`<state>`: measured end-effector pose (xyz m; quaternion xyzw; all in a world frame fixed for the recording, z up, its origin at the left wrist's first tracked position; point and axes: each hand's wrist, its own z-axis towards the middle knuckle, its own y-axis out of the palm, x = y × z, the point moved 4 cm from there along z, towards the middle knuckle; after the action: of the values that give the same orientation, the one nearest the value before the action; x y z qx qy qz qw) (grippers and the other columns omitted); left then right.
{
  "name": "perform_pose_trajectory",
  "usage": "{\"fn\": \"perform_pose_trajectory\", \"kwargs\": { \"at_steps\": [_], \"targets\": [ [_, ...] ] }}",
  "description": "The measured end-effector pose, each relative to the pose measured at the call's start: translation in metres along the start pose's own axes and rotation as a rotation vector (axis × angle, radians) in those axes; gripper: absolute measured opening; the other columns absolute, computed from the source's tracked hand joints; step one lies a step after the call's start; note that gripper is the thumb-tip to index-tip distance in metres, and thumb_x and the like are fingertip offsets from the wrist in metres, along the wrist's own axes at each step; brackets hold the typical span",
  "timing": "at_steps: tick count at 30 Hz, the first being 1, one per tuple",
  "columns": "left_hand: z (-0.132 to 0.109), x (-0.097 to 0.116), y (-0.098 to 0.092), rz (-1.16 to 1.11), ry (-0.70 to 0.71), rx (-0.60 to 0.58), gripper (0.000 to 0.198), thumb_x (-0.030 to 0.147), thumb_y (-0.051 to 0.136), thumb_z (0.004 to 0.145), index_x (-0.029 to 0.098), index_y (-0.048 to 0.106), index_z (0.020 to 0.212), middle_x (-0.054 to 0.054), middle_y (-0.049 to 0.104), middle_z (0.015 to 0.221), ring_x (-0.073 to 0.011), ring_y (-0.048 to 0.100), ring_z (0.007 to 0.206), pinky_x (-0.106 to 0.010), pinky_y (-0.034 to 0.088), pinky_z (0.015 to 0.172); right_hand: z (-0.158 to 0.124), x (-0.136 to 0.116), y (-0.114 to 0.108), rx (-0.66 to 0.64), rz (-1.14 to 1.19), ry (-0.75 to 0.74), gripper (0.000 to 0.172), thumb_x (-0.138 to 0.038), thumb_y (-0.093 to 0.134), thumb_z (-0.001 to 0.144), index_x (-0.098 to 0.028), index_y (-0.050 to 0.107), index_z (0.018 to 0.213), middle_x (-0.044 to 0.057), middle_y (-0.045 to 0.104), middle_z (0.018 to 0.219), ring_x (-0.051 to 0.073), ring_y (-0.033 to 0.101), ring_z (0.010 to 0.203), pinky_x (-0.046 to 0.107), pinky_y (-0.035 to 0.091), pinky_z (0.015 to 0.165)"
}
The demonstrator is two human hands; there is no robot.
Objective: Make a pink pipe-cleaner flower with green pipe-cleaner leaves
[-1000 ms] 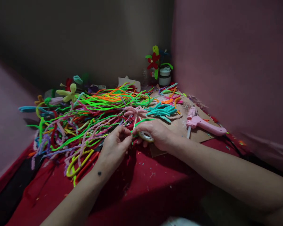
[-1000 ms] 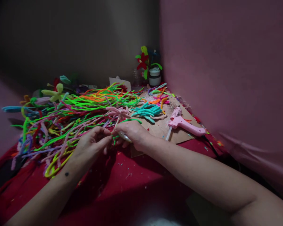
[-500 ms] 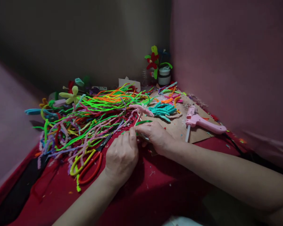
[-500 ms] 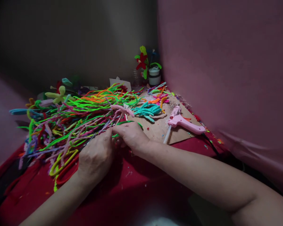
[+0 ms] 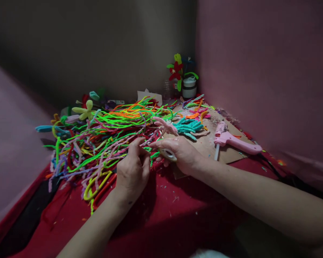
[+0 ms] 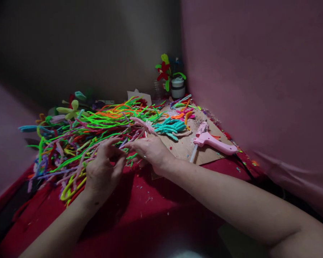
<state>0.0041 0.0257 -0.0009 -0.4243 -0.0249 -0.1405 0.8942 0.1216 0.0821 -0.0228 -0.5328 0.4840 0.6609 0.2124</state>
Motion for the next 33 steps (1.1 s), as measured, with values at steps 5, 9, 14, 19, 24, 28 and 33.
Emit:
{"fn": "perform_pose_trajectory", "kwargs": {
  "at_steps": [5,9,14,19,24,28,33],
  "targets": [
    [0.001,-0.004,0.004,-0.125,-0.144,-0.034,0.033,0.017,0.053,0.077,0.019,0.046,0.109,0.003,0.062,0.071,-0.0124,0.062,0.059,-0.022,0.046,0.057,0.001,0.002,0.0,0.002,0.004,0.039,0.013,-0.024,0.062,0.063,-0.014,0.066,0.07,-0.002,0.055,0.051,0.009,0.051,0.04,0.019,0.036,0.034],
    [0.003,-0.013,0.013,-0.114,-0.209,-0.1,0.031,0.019,0.052,0.078,0.018,0.047,0.108,0.002,0.063,0.07,-0.0147,0.061,0.06,-0.025,0.046,0.059,0.001,0.003,0.001,-0.019,0.0,0.074,0.017,-0.025,0.061,0.062,-0.014,0.067,0.074,0.002,0.062,0.062,0.011,0.057,0.047,0.018,0.039,0.035],
    [0.004,-0.015,0.015,-0.036,-0.044,-0.229,0.018,0.022,0.046,0.084,0.018,0.057,0.098,-0.007,0.067,0.089,-0.0194,0.063,0.082,-0.031,0.047,0.072,0.002,0.002,-0.001,-0.056,0.014,0.018,0.019,-0.025,0.058,0.065,-0.014,0.069,0.076,0.003,0.064,0.068,0.01,0.056,0.047,0.018,0.037,0.036],
    [0.003,-0.023,0.008,-0.004,0.004,-0.188,0.021,0.024,0.046,0.085,0.018,0.063,0.097,-0.008,0.065,0.091,-0.0209,0.06,0.086,-0.032,0.046,0.074,0.002,0.005,0.001,-0.127,0.059,0.01,0.023,-0.028,0.057,0.067,-0.014,0.071,0.079,0.004,0.065,0.072,0.012,0.057,0.049,0.019,0.034,0.035],
    [0.002,-0.024,0.016,-0.086,0.093,-0.345,0.023,0.016,0.045,0.084,0.02,0.065,0.096,-0.006,0.064,0.09,-0.0164,0.061,0.078,-0.025,0.046,0.067,0.0,0.004,0.003,-0.141,0.055,0.031,0.026,-0.027,0.056,0.067,-0.012,0.07,0.083,0.006,0.065,0.072,0.013,0.056,0.05,0.02,0.033,0.036],
    [0.004,-0.019,0.002,0.008,0.106,-0.198,0.019,0.017,0.049,0.082,0.021,0.066,0.091,-0.005,0.058,0.086,-0.0152,0.058,0.071,-0.025,0.045,0.061,0.001,0.005,0.003,-0.158,0.035,0.026,0.026,-0.029,0.056,0.069,-0.012,0.07,0.083,0.005,0.065,0.068,0.012,0.055,0.049,0.02,0.032,0.036],
    [0.005,-0.006,-0.02,-0.154,0.167,0.081,0.018,0.019,0.056,0.08,0.02,0.058,0.098,-0.004,0.056,0.09,-0.0122,0.056,0.075,-0.023,0.047,0.066,0.002,0.008,0.004,-0.184,0.035,0.039,0.022,-0.03,0.058,0.069,-0.014,0.067,0.079,0.003,0.063,0.061,0.011,0.055,0.048,0.019,0.033,0.036]
  ]
}}
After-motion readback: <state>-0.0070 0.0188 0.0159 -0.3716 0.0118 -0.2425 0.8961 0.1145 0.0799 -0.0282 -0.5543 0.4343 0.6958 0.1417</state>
